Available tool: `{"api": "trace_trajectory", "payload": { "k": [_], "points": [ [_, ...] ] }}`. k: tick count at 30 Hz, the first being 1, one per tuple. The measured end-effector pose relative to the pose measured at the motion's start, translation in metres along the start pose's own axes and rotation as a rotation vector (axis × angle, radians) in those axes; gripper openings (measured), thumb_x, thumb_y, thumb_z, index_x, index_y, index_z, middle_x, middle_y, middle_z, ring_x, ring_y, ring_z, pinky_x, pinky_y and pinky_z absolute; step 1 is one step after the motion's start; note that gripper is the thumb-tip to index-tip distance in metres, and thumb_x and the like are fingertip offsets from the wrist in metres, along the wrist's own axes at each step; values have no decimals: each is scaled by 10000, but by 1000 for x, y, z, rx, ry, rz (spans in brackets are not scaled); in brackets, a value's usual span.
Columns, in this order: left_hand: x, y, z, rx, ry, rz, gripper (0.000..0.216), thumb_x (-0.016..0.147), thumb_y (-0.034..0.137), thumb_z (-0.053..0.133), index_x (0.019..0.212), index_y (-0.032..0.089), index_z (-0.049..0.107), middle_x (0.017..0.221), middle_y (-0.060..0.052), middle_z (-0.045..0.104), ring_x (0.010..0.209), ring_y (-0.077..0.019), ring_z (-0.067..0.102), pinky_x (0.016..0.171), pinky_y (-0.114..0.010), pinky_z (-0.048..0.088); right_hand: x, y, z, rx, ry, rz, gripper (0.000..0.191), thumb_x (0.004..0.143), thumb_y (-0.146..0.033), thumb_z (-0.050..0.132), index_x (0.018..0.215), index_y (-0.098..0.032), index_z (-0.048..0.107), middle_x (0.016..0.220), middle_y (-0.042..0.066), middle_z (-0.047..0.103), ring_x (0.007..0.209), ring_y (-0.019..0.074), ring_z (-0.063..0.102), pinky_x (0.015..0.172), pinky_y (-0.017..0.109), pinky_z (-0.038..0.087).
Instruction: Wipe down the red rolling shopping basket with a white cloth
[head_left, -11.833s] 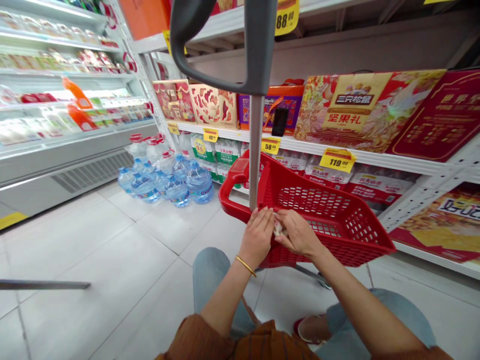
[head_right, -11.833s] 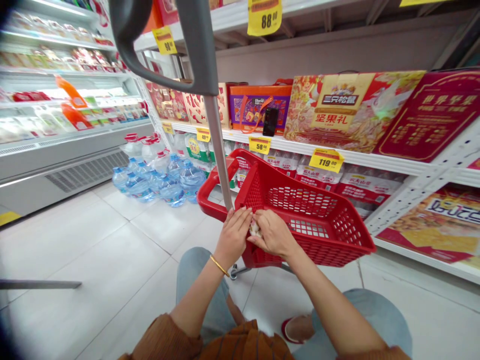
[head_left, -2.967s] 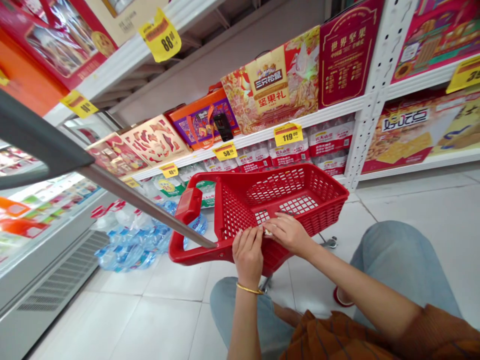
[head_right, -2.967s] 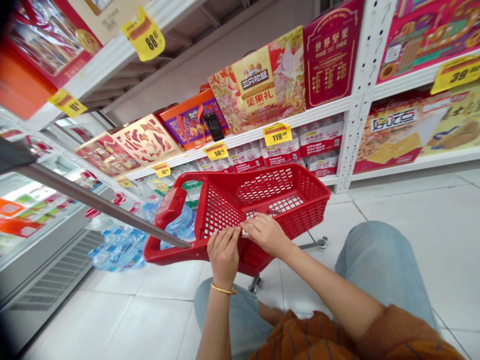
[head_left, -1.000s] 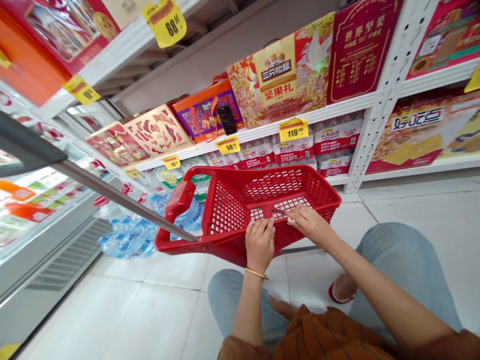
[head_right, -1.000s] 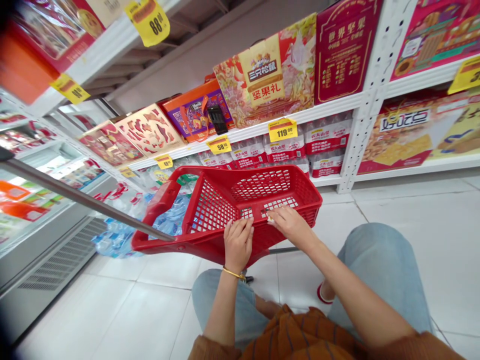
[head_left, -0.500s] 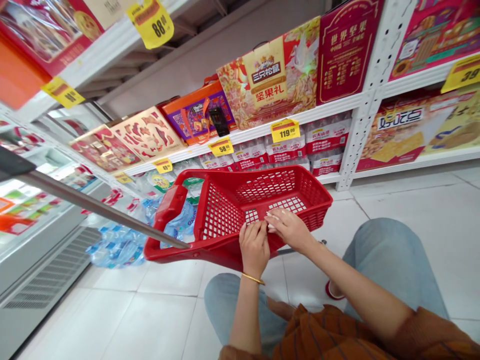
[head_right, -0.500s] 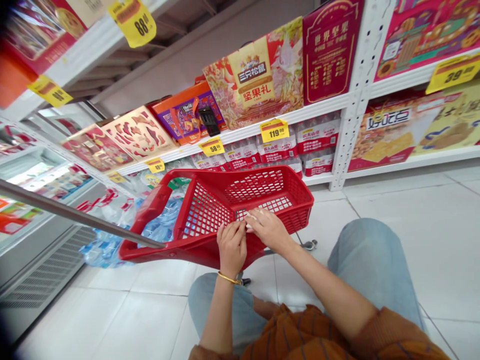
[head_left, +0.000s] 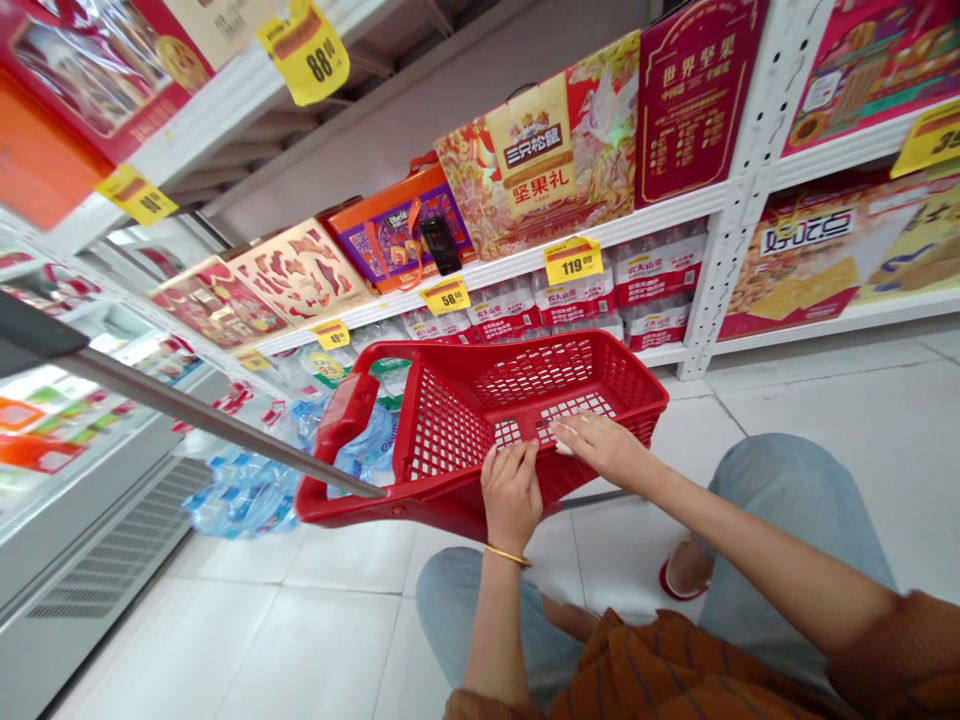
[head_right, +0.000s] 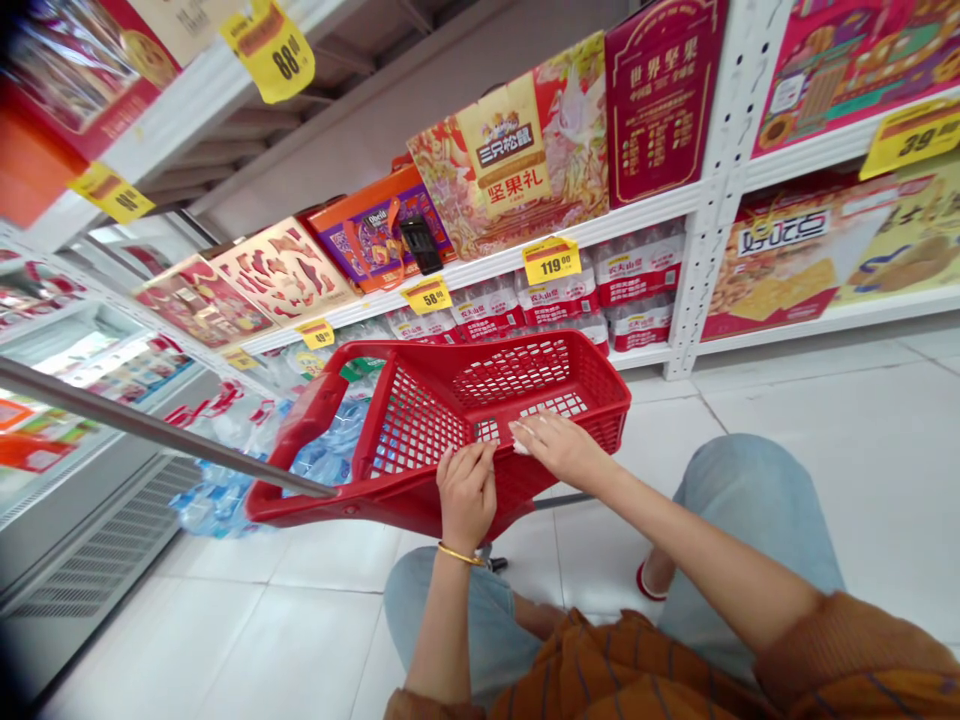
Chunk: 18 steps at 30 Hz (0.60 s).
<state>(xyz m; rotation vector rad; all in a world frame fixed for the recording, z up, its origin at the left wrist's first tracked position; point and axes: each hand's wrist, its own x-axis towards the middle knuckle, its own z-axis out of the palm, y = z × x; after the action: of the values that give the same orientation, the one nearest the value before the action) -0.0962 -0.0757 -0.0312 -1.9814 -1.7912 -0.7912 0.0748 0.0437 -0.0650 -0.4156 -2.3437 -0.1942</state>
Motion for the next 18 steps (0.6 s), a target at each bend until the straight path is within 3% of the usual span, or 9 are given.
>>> {"api": "trace_trajectory", "payload": {
  "k": [7, 12, 18],
  "points": [
    [1, 3, 1, -13, 10, -27, 319, 905, 142, 478, 1171, 225, 633, 1084, -41, 707, 1042, -167, 616, 1075, -359, 279, -11, 7, -7, -7, 29, 58, 293, 930, -164, 503, 1206, -90, 569, 1068, 157, 650, 1029, 230, 591, 929, 440, 509],
    [2, 6, 2, -7, 34, -40, 260, 929, 186, 491, 1134, 228, 646, 1061, -32, 713, 1021, -166, 623, 1072, -363, 267, -2, -14, -4, -4, 92, 64, 317, 940, -159, 468, 1239, -91, 551, 1116, 159, 642, 1094, 234, 563, 990, 455, 476],
    [3, 4, 2, 19, 51, -33, 221, 932, 201, 506, 1075, 227, 672, 1024, -27, 720, 993, -162, 627, 1055, -359, 270, 13, -31, 4, -6, 72, 56, 322, 943, -144, 437, 1240, -108, 556, 1134, 140, 646, 1077, 226, 574, 957, 427, 493]
  ]
}}
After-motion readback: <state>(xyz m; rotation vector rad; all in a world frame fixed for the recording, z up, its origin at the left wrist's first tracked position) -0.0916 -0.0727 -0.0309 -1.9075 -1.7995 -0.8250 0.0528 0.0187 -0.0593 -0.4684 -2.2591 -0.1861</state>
